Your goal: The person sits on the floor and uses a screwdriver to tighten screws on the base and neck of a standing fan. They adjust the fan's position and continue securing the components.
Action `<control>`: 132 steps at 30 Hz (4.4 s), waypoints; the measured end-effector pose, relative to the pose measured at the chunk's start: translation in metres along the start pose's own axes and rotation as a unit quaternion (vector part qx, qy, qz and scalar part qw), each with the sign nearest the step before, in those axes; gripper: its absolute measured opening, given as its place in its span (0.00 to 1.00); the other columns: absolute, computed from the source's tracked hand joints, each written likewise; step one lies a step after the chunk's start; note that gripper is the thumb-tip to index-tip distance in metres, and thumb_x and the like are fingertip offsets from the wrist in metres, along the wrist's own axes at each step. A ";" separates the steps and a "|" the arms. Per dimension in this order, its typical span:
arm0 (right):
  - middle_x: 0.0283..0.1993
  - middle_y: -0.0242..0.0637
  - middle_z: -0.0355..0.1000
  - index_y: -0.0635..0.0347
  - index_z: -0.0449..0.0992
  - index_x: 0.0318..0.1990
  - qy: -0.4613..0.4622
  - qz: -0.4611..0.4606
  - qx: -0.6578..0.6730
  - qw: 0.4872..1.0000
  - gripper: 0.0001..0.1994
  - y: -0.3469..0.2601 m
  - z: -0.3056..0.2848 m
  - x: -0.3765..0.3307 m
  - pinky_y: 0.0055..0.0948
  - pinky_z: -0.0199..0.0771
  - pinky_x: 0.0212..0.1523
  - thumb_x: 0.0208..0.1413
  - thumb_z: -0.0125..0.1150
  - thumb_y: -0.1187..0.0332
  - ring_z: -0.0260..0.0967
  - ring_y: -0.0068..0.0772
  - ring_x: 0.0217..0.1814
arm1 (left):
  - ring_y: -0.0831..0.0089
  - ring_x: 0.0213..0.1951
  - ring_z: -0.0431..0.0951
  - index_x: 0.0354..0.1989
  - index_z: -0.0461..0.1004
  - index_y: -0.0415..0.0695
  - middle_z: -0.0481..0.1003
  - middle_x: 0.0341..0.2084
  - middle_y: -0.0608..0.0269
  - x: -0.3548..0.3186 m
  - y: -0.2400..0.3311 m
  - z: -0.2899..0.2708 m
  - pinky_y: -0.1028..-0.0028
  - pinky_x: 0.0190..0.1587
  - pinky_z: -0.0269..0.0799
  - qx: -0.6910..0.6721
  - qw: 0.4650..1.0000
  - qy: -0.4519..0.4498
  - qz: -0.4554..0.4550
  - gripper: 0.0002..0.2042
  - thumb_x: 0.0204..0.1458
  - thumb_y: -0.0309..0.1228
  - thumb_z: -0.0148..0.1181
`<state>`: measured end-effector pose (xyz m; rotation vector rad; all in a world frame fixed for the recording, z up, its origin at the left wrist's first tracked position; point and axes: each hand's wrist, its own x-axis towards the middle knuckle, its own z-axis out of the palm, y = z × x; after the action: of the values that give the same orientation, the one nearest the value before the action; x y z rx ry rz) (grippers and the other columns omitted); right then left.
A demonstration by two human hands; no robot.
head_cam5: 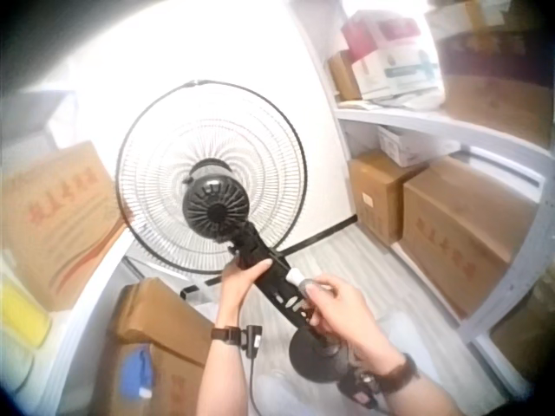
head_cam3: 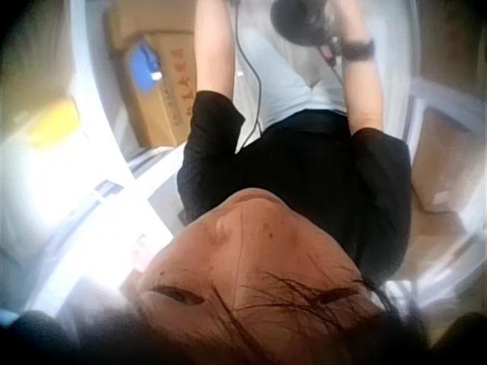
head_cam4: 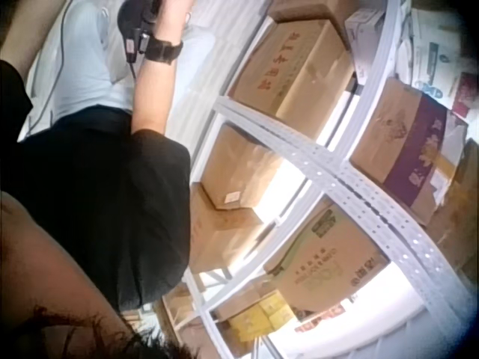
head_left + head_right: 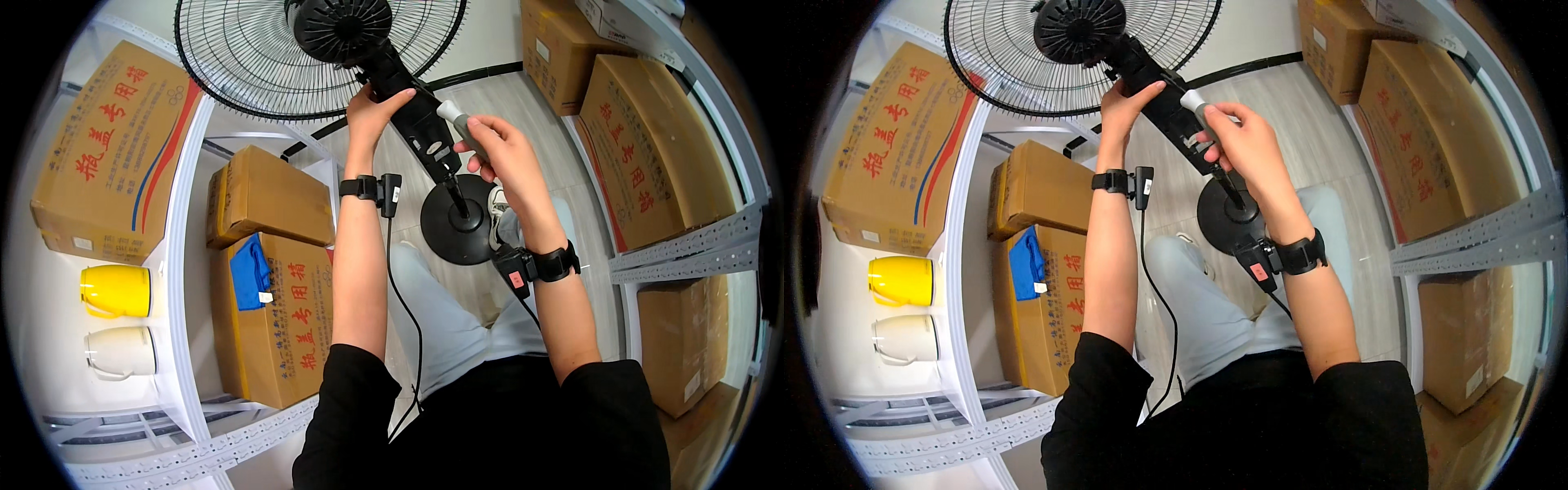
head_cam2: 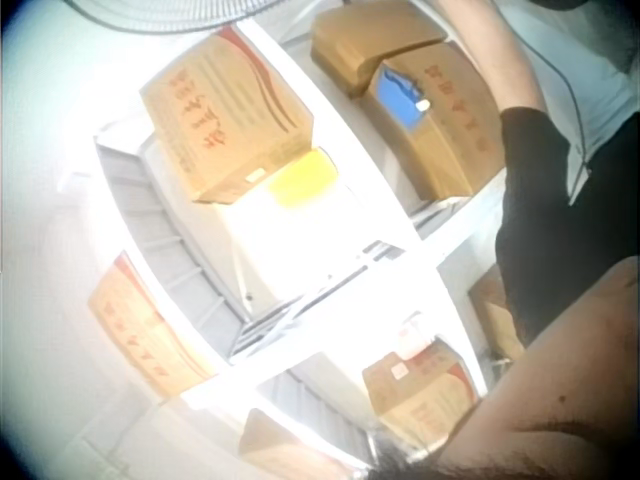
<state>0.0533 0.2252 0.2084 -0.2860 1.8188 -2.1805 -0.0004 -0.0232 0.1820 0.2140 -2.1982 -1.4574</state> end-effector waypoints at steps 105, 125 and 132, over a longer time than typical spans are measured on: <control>0.33 0.34 0.75 0.66 0.72 0.52 -0.086 0.206 -0.064 0.973 0.18 0.270 -0.061 -0.041 0.16 0.64 0.18 0.56 0.59 0.67 0.67 0.16 0.21 | 0.60 0.45 0.75 0.43 0.67 0.33 0.74 0.40 0.47 -0.208 -0.230 0.079 0.64 0.52 0.72 -0.511 0.783 0.015 -0.354 0.08 0.55 0.19 0.48; 0.24 0.32 0.73 0.63 0.76 0.48 0.001 0.136 -0.159 0.978 0.19 0.204 -0.075 -0.047 0.20 0.65 0.18 0.52 0.64 0.62 0.69 0.17 0.19 | 0.60 0.45 0.76 0.45 0.67 0.34 0.74 0.41 0.50 -0.169 -0.175 0.112 0.63 0.52 0.73 -0.515 0.789 -0.005 -0.334 0.10 0.61 0.28 0.48; 0.21 0.32 0.73 0.61 0.76 0.49 0.020 0.143 -0.198 0.970 0.20 0.212 -0.090 -0.036 0.20 0.67 0.18 0.51 0.64 0.60 0.71 0.18 0.21 | 0.59 0.45 0.76 0.41 0.68 0.35 0.74 0.40 0.50 -0.161 -0.179 0.141 0.61 0.52 0.73 -0.520 0.776 0.000 -0.357 0.10 0.62 0.32 0.48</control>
<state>0.0768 0.2861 -0.0152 -0.0531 2.1589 -1.6361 0.0470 0.0801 -0.0729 0.6768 -0.9774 -2.8195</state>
